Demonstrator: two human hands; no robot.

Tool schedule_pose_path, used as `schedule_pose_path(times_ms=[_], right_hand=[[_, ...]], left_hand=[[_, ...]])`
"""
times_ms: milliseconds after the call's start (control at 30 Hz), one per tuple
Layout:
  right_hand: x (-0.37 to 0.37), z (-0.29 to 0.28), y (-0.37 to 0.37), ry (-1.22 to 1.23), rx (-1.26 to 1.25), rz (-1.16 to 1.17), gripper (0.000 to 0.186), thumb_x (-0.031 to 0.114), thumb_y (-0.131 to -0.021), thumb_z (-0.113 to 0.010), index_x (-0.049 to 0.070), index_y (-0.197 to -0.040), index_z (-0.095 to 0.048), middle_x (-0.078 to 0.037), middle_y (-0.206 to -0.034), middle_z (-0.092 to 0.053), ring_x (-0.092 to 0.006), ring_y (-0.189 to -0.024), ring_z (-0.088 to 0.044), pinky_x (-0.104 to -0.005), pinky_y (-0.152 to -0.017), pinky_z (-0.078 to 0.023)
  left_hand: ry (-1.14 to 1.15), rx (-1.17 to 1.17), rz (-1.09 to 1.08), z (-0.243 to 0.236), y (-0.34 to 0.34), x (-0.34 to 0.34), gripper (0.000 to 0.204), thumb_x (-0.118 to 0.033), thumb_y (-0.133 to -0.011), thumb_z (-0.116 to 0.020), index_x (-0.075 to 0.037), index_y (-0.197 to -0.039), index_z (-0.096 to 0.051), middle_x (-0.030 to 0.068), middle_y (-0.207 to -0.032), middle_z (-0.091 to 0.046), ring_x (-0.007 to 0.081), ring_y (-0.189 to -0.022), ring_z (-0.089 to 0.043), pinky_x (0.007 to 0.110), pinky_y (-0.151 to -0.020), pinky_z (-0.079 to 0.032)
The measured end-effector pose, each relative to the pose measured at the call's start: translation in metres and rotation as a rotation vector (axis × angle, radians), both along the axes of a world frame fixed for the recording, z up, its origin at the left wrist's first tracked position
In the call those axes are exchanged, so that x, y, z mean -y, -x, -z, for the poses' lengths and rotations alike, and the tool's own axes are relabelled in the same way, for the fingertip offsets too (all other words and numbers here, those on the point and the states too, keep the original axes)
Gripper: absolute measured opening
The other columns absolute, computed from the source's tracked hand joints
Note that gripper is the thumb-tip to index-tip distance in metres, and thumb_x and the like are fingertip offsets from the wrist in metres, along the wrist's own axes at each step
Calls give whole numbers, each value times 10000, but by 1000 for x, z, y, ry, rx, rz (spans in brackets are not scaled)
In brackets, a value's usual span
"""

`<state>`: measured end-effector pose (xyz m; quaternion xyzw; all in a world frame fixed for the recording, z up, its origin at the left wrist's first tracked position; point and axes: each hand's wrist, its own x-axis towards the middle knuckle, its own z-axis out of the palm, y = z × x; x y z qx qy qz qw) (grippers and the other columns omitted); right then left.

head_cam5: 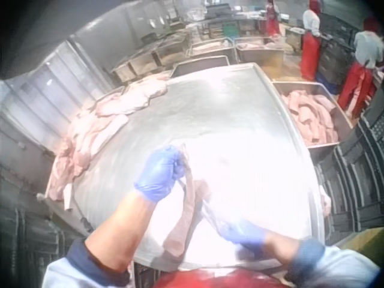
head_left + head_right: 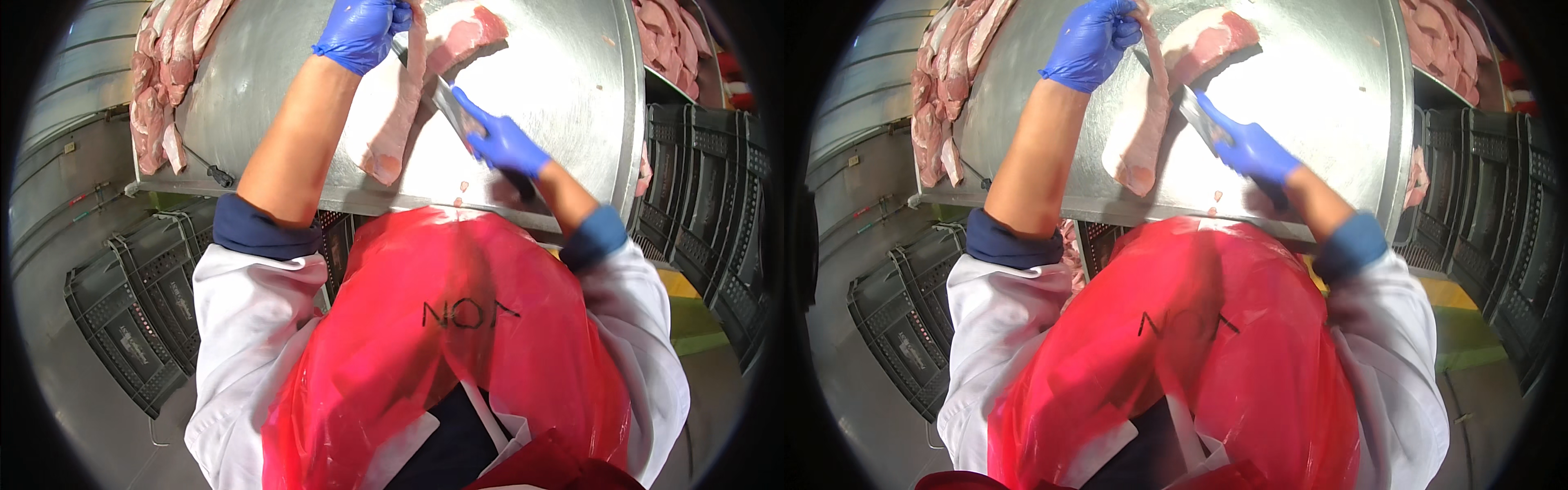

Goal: The person trims fat and connective tissue from large cuts of raw meat using a knife on a stainless steel table. They repeatedly pick up pieces, trim them, and place the trimmed portions into a nearby container.

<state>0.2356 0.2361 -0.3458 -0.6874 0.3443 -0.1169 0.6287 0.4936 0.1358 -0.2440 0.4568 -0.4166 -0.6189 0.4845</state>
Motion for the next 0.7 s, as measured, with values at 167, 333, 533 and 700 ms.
schedule_pose_path(times_ms=[167,333,533,700], right_hand=[[38,-10,-51,4,-67,86,748,152,-953,-508,274,-1625,-203,-75,-699,-642,-145,-549,-603,-291,-594,-563],[-15,8,-29,27,-42,-4,734,172,-967,-518,239,-1627,-204,-83,-759,-663,-157,-563,-610,-312,-624,-571],[17,7,-68,18,-71,63,766,93,-922,-491,217,-1625,-213,-77,-688,-634,-168,-545,-612,-297,-578,-556],[-54,23,-32,72,82,-16,743,106,-952,-499,251,-1622,-215,-78,-675,-619,-165,-541,-616,-288,-579,-556]], left_hand=[[7,66,24,-44,38,-14,192,-87,-938,-517,-63,-785,-630,22,-694,-548,110,-595,-474,257,-528,-363],[22,-41,-3,-39,8,-6,156,-84,-932,-544,-49,-806,-629,35,-705,-560,110,-590,-484,242,-525,-368],[53,-92,50,-62,48,-18,169,-73,-946,-520,-60,-818,-629,34,-706,-571,102,-580,-478,235,-514,-361],[70,-140,-23,-98,19,-28,158,-82,-956,-533,-62,-829,-625,33,-715,-575,89,-585,-478,226,-505,-349]])
